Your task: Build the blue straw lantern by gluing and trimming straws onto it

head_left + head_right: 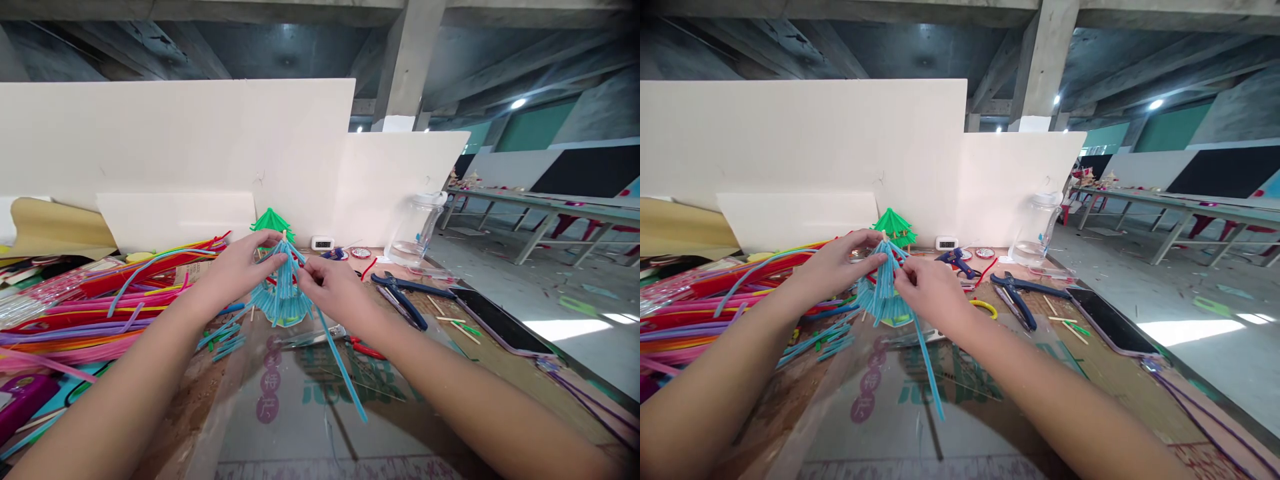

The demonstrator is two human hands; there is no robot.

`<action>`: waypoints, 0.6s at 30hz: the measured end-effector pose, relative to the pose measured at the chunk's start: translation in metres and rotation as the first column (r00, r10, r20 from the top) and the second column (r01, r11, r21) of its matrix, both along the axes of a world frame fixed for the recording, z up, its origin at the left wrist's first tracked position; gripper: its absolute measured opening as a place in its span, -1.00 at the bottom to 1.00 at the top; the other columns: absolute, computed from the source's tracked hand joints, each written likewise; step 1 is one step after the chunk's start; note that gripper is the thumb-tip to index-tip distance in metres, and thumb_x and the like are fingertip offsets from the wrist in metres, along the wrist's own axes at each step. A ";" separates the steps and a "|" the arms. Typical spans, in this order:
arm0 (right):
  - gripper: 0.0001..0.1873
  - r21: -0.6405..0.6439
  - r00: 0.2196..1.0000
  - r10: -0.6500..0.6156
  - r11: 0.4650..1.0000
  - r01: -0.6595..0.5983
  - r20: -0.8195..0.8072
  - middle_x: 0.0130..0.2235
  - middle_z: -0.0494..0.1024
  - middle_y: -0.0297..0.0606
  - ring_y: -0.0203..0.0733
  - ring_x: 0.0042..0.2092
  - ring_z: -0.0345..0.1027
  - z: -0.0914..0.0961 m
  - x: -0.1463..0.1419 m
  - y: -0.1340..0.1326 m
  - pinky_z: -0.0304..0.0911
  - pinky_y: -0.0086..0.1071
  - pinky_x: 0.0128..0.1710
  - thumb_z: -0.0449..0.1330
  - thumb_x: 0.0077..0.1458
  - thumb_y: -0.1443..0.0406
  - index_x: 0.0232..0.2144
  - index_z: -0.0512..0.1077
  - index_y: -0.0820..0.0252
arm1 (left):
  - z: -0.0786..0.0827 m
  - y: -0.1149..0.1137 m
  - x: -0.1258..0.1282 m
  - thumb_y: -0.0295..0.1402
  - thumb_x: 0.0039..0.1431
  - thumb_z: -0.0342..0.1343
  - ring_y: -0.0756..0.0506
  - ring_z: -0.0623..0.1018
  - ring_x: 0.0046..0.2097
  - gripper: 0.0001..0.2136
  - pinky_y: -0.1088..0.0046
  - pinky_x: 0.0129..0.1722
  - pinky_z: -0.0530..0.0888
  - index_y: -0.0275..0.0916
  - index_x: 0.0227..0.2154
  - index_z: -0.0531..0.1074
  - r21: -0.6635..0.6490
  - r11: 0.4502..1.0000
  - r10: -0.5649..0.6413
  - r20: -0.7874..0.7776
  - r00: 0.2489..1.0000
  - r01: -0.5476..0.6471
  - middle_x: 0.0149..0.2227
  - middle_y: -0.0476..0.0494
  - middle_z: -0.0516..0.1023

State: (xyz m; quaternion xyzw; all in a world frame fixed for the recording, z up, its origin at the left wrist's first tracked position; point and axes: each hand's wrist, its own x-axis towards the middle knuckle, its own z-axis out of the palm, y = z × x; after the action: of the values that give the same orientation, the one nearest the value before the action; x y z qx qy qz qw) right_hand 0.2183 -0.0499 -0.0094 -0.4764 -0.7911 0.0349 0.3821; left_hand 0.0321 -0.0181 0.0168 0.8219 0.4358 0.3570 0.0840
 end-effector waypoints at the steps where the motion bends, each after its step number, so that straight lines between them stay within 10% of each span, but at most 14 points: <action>1: -0.68 0.002 1.000 -0.004 1.000 0.004 0.004 -0.62 0.21 -0.44 -0.37 -0.54 0.04 0.000 0.000 0.000 -0.19 -0.41 -0.51 0.02 0.15 0.27 -0.63 0.19 0.17 | 0.000 0.000 0.000 -0.09 0.16 0.00 -0.20 0.47 0.05 -0.63 0.22 0.05 0.38 -0.13 -0.04 0.41 0.001 1.000 0.001 -0.005 1.000 -0.001 0.01 -0.12 0.51; 18: -0.72 0.118 0.987 -0.103 0.989 0.088 0.124 -0.55 0.39 -0.39 -0.35 -0.52 0.14 -0.006 -0.002 0.003 -0.19 -0.39 -0.49 -0.02 0.22 0.23 -0.50 0.32 0.17 | 0.000 -0.006 0.005 -0.07 0.17 0.02 -0.18 0.47 0.05 -0.62 0.26 0.05 0.39 -0.14 -0.03 0.39 0.003 1.000 0.013 0.000 1.000 -0.013 0.01 -0.11 0.50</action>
State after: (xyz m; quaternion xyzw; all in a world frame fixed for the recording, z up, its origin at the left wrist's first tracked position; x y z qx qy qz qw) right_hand 0.2159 -0.0471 -0.0154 -0.4927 -0.7913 -0.0590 0.3574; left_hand 0.0367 -0.0240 0.0173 0.8192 0.4405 0.3582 0.0806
